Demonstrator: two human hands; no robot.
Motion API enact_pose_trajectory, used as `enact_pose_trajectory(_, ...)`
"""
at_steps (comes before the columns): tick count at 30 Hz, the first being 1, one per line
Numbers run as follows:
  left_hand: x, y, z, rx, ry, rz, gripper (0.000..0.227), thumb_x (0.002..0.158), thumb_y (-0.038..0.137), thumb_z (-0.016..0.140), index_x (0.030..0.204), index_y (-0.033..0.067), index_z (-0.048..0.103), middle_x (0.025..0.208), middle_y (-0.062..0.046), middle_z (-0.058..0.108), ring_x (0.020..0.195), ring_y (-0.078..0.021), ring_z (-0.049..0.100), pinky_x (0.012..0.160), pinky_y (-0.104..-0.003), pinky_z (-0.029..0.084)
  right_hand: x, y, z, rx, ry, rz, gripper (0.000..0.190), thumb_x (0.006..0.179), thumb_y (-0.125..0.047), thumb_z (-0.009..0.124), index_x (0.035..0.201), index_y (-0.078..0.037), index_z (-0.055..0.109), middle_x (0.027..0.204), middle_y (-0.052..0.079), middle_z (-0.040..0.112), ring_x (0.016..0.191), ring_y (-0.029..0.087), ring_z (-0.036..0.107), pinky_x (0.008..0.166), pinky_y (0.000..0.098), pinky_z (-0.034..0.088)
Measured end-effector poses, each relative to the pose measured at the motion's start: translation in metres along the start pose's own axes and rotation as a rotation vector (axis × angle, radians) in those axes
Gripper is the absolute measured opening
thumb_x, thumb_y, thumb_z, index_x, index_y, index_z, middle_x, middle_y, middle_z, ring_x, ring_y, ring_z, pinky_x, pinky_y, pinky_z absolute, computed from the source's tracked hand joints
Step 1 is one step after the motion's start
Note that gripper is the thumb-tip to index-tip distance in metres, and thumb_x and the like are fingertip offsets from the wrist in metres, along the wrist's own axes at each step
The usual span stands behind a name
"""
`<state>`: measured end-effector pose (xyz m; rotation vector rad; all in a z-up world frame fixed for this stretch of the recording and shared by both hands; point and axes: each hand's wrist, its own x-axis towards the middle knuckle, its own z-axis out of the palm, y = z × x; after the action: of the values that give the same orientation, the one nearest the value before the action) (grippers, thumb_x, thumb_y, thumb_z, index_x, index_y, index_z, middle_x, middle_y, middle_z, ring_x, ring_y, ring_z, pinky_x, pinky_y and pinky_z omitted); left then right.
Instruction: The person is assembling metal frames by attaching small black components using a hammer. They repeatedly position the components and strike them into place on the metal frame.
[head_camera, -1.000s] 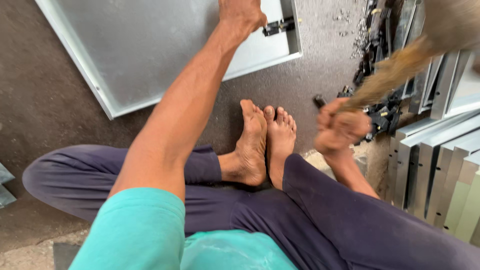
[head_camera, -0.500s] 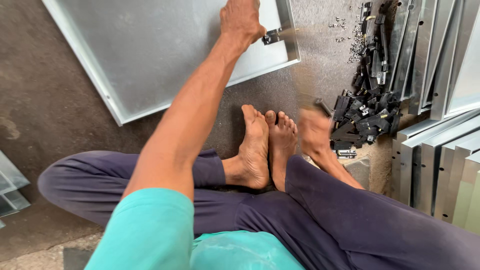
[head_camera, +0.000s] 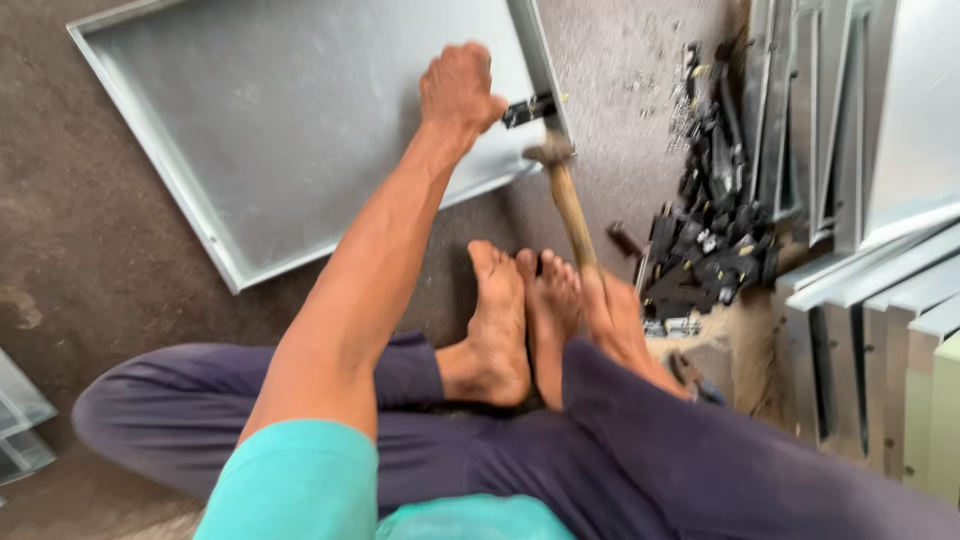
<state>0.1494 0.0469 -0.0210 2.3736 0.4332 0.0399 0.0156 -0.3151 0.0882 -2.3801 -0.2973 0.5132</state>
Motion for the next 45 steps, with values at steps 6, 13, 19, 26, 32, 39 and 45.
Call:
enact_pose_trajectory(6,-0.016,0.020,0.016,-0.090,-0.199,-0.185,0.028,0.081,0.021,0.065,0.101,0.0027,0.059,0.072,-0.010,0.066,0.066,-0.0259,0.069,0.060,-0.039,0.060,-0.017,0.023,-0.013,-0.197,0.011,0.295,0.052,0.105,-0.046,0.051,0.103,0.005,0.063,0.077,0.026,0.064,0.070,0.032,0.062,0.068,0.0451,0.047)
enact_pose_trajectory(13,-0.032,0.037,0.022,-0.117,-0.059,-0.159,0.050,0.085,0.029,0.066,0.119,-0.0018,0.048,0.078,-0.018,0.069,0.074,-0.0375,0.071,0.068,-0.052,0.056,0.028,0.002,-0.068,-0.471,0.142,-0.006,0.038,0.106,-0.033,0.059,0.117,0.003,0.064,0.095,0.021,0.065,0.080,0.034,0.063,0.070,0.0479,0.049)
enact_pose_trajectory(19,-0.135,0.012,-0.043,0.153,-0.270,0.075,0.045,0.083,0.038,0.079,0.104,0.0026,0.063,0.085,-0.024,0.069,0.080,-0.0431,0.069,0.068,-0.056,0.055,0.010,-0.049,-0.050,-0.802,-0.074,-0.292,0.024,0.087,-0.015,0.064,0.109,-0.007,0.069,0.097,0.012,0.068,0.098,0.030,0.065,0.088,0.0470,0.046)
enact_pose_trajectory(26,-0.142,0.042,-0.124,0.042,-0.379,0.031,0.028,0.084,0.025,0.079,0.076,0.0011,0.066,0.079,-0.017,0.065,0.070,-0.0330,0.066,0.064,-0.045,0.057,-0.023,-0.136,-0.141,-0.509,-0.257,-1.269,0.034,0.082,-0.013,0.064,0.114,-0.013,0.072,0.104,0.005,0.073,0.103,0.021,0.067,0.091,0.0427,0.051)
enact_pose_trajectory(32,-0.096,0.131,-0.280,0.074,0.064,0.217,0.041,0.080,0.048,0.085,0.082,0.0113,0.065,0.069,-0.005,0.062,0.055,-0.0182,0.056,0.045,-0.033,0.047,0.026,-0.178,-0.119,0.005,0.096,-0.307,0.049,0.087,-0.033,0.079,0.128,-0.011,0.064,0.116,0.011,0.070,0.103,0.018,0.070,0.094,0.0396,0.063)
enact_pose_trajectory(39,-0.152,0.031,-0.334,-0.875,0.555,0.367,0.025,0.110,0.027,0.075,0.107,0.0071,0.061,0.091,-0.001,0.055,0.083,-0.0110,0.052,0.079,-0.028,0.043,0.092,-0.248,-0.081,0.281,0.355,-0.877,0.056,0.096,-0.017,0.085,0.138,-0.003,0.052,0.142,0.013,0.052,0.129,0.027,0.059,0.110,0.0370,0.054)
enact_pose_trajectory(45,-0.161,-0.031,-0.224,-1.857,0.451,-0.196,0.059,0.103,0.039,0.052,0.153,0.0085,0.040,0.133,-0.012,0.070,0.140,-0.0302,0.056,0.130,-0.056,0.028,0.116,-0.294,-0.040,0.201,0.332,-1.246,0.034,0.097,-0.011,0.082,0.122,-0.006,0.059,0.112,0.008,0.066,0.094,0.019,0.063,0.079,0.0299,0.055)
